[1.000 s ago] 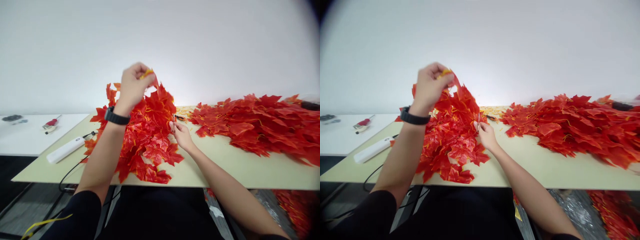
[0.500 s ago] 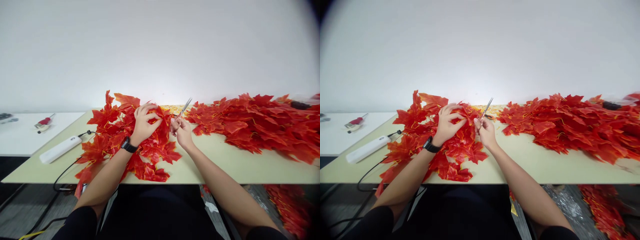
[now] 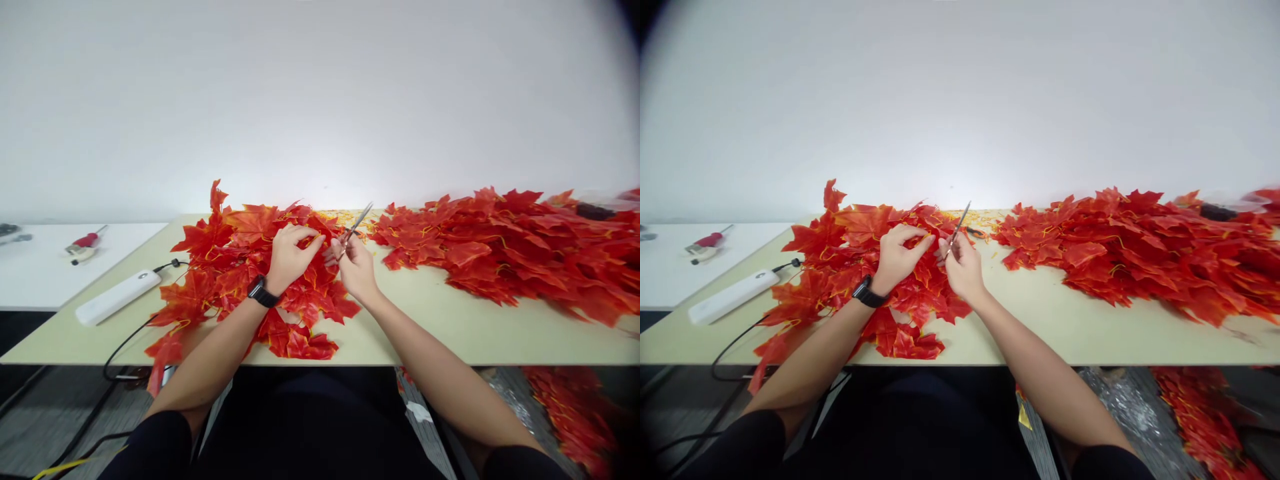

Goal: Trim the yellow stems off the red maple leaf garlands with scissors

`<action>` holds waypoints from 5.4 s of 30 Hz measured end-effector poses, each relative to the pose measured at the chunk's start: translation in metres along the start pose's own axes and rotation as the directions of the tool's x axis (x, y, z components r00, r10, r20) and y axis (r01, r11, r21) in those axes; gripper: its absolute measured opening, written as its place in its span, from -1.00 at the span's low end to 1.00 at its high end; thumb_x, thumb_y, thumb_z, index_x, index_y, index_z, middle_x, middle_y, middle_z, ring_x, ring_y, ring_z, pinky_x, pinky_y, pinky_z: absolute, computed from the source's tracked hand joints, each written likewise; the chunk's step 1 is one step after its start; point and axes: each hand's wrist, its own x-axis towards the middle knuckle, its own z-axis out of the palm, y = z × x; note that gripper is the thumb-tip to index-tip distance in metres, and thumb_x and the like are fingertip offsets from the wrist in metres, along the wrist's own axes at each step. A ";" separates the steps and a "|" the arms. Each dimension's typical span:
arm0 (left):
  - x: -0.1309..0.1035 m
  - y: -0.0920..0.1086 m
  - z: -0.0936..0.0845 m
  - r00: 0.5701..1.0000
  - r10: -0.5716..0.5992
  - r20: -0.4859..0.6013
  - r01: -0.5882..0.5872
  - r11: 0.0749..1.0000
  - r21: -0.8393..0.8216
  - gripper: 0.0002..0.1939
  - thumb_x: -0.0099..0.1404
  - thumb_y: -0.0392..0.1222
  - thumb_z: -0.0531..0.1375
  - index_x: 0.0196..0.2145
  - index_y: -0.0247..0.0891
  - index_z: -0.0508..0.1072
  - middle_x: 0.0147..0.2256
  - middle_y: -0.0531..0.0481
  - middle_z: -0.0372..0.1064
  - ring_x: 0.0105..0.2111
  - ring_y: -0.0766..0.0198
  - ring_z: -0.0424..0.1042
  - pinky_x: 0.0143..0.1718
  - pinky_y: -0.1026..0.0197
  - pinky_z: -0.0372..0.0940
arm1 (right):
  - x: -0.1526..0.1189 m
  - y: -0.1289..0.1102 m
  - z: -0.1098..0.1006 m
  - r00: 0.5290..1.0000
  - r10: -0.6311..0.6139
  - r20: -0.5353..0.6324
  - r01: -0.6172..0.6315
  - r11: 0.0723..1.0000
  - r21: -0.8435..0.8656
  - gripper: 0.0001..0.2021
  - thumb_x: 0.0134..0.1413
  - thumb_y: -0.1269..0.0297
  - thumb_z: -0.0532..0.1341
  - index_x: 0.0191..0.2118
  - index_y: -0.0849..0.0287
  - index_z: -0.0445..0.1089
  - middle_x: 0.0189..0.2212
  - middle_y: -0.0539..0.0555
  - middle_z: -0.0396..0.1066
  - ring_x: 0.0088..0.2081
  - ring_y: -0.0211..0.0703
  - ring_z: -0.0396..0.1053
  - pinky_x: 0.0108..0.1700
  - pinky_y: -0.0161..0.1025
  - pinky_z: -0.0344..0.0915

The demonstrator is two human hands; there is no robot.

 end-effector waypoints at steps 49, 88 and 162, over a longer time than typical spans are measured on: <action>0.012 -0.002 -0.015 0.898 -0.272 0.346 0.409 0.807 -0.427 -0.30 0.22 0.45 0.27 -0.63 -0.26 0.28 -0.62 0.07 0.16 -0.58 0.40 0.07 -0.51 0.22 0.01 | 0.013 -0.007 -0.004 0.992 0.053 0.116 -0.053 0.999 0.000 -0.45 -0.02 -0.28 0.35 -0.38 0.12 0.19 -0.47 -0.04 0.20 -0.41 -0.27 0.14 -0.29 -0.24 0.21; -0.009 -0.005 -0.001 0.864 -0.495 0.099 0.374 0.497 -0.783 -0.86 0.14 -0.18 0.39 -0.32 -0.24 0.61 -0.27 -0.01 0.61 -0.17 0.18 0.58 -0.01 0.17 0.44 | 0.006 -0.009 -0.009 0.980 0.032 0.197 0.017 0.970 -0.243 -0.34 0.07 -0.35 0.28 -0.56 0.15 0.07 -0.61 -0.08 -0.02 -0.51 -0.34 -0.08 -0.45 -0.28 -0.07; -0.015 -0.003 -0.006 0.955 -0.297 0.000 0.267 0.858 -0.439 -0.71 0.40 0.05 0.26 -0.13 -0.23 0.56 -0.23 -0.07 0.57 -0.21 0.20 0.52 -0.04 0.16 0.40 | 0.010 -0.018 -0.012 0.924 0.222 0.311 -0.309 0.914 0.264 -0.42 -0.02 -0.31 0.41 -0.40 0.19 0.35 -0.48 0.05 0.42 -0.49 -0.28 0.33 -0.45 -0.31 0.30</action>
